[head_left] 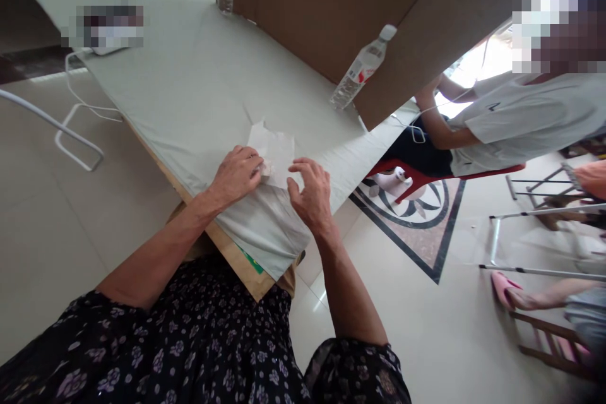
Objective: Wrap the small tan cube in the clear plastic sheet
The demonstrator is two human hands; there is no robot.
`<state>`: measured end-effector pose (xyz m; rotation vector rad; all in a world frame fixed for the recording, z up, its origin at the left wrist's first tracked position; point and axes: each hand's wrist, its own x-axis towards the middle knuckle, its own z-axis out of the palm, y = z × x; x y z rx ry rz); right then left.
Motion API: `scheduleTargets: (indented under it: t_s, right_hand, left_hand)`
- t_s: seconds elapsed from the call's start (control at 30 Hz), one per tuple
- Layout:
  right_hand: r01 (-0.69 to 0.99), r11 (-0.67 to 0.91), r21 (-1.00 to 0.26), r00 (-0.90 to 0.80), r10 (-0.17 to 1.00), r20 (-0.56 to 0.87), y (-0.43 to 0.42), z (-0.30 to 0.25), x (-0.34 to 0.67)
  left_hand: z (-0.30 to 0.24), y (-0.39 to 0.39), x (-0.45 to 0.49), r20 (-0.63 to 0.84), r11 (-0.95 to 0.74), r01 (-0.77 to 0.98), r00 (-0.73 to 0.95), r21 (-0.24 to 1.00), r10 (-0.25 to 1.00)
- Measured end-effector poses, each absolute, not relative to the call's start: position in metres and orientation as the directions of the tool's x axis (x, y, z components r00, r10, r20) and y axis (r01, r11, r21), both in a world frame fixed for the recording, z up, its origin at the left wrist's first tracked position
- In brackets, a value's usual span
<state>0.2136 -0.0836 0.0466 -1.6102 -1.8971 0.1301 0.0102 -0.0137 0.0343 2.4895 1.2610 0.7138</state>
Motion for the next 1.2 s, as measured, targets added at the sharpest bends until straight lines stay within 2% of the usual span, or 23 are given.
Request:
scheduleTargets:
  t_s: [0.07, 0.13, 0.23, 0.3, 0.63, 0.97, 1.2]
  right_hand:
    - [0.804, 0.107, -0.585, 0.133, 0.926, 0.353, -0.089, 0.039, 0.226]
    - [0.728, -0.011, -0.685, 0.234, 0.944, 0.234, -0.090, 0.029, 0.236]
    - [0.665, -0.124, -0.736, 0.257, 0.964, 0.070, -0.082, 0.016, 0.239]
    - [0.663, -0.154, -0.733, 0.260, 0.965, 0.032, -0.071, 0.010, 0.235]
    - [0.675, -0.208, -0.708, 0.309, 0.951, 0.015, -0.031, 0.006, 0.199]
    - [0.735, -0.085, -0.673, 0.266, 0.949, 0.171, -0.032, -0.013, 0.195]
    - [0.739, -0.202, -0.642, 0.332, 0.939, 0.086, -0.034, 0.000, 0.194]
  left_hand:
    - [0.034, -0.012, 0.009, 0.313, -0.613, 0.660, 0.527, 0.434, 0.790]
    - [0.032, -0.011, 0.007, 0.318, -0.629, 0.644, 0.544, 0.434, 0.776]
    - [0.031, -0.010, 0.006, 0.322, -0.640, 0.639, 0.553, 0.427, 0.768]
    - [0.031, -0.010, 0.006, 0.316, -0.641, 0.640, 0.559, 0.423, 0.767]
    - [0.036, -0.009, 0.008, 0.281, -0.646, 0.656, 0.583, 0.391, 0.762]
    - [0.040, -0.008, 0.009, 0.237, -0.654, 0.664, 0.613, 0.363, 0.753]
    - [0.040, -0.008, 0.010, 0.241, -0.668, 0.666, 0.625, 0.330, 0.742]
